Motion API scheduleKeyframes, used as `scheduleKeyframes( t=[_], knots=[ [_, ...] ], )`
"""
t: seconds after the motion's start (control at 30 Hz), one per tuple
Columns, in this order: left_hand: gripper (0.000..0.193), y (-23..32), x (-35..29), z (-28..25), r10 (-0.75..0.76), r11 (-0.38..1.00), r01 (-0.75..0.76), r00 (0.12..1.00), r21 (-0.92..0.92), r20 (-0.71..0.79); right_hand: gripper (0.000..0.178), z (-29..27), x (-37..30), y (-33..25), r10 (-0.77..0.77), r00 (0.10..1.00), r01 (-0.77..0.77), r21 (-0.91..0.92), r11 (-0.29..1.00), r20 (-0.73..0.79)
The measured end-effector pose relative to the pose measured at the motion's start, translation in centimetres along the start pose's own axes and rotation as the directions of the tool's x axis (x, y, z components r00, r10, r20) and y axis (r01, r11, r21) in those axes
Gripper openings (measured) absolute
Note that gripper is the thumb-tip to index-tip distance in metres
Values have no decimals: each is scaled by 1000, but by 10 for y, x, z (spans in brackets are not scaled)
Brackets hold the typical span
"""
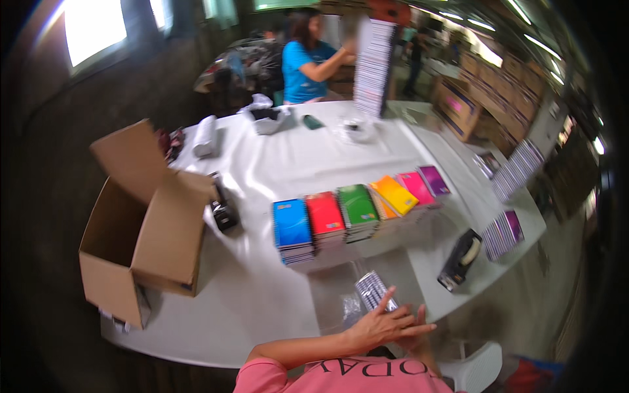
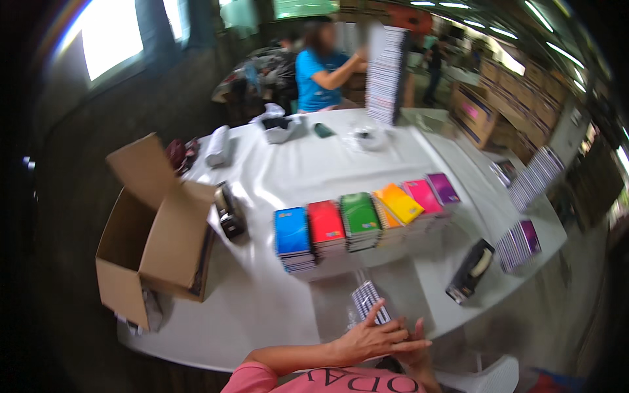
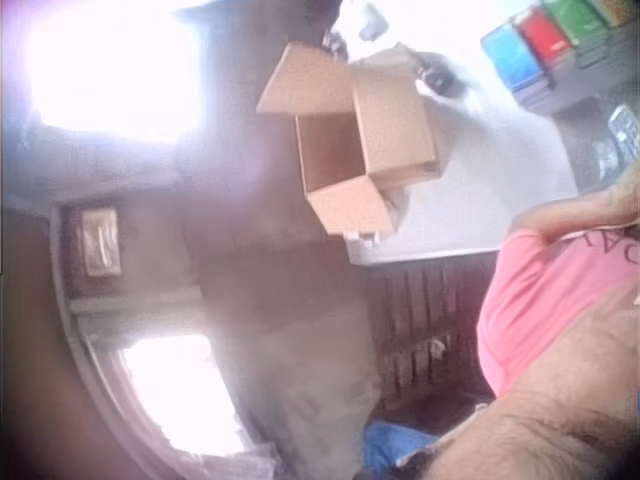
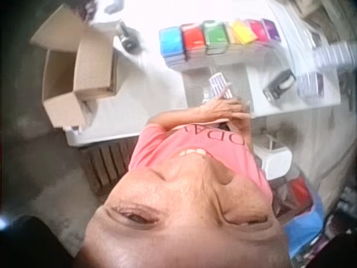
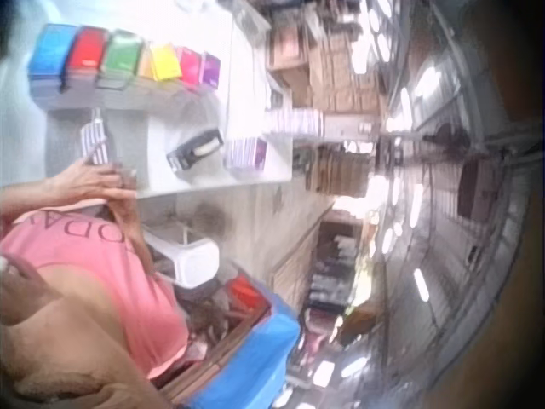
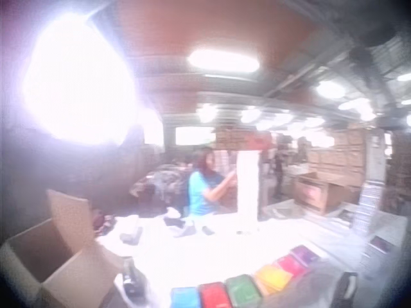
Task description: The person selects notebooks of different colors from stacks on a table, arranges them into a uniform stack, and places the stack into a plastic bag which they seal with tape.
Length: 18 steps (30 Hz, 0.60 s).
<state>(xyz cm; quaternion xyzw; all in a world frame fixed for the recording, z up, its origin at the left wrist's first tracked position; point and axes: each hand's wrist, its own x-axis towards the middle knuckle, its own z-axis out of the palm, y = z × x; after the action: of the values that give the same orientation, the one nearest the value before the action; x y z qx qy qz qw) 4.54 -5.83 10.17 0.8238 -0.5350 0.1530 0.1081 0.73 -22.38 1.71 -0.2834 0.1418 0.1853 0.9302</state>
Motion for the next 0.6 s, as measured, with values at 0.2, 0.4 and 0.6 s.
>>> scheduleKeyframes(
  t=[0.2, 0.4, 0.6],
  knots=[
    [76, 9, 81, 14, 14, 943, -38, 997, -332, -74, 70, -56, -22, -134, -255, 964, 266, -208, 941, 79],
    [81, 15, 105, 78, -625, 642, 638, 757, -426, 191, 79, -124, -37, -354, -605, 790, 491, -490, 720, -97],
    [82, 26, 153, 88, -679, 548, 799, 598, -248, 425, 54, -158, -3, -522, -616, 786, 398, -719, 570, -53]
  ],
)
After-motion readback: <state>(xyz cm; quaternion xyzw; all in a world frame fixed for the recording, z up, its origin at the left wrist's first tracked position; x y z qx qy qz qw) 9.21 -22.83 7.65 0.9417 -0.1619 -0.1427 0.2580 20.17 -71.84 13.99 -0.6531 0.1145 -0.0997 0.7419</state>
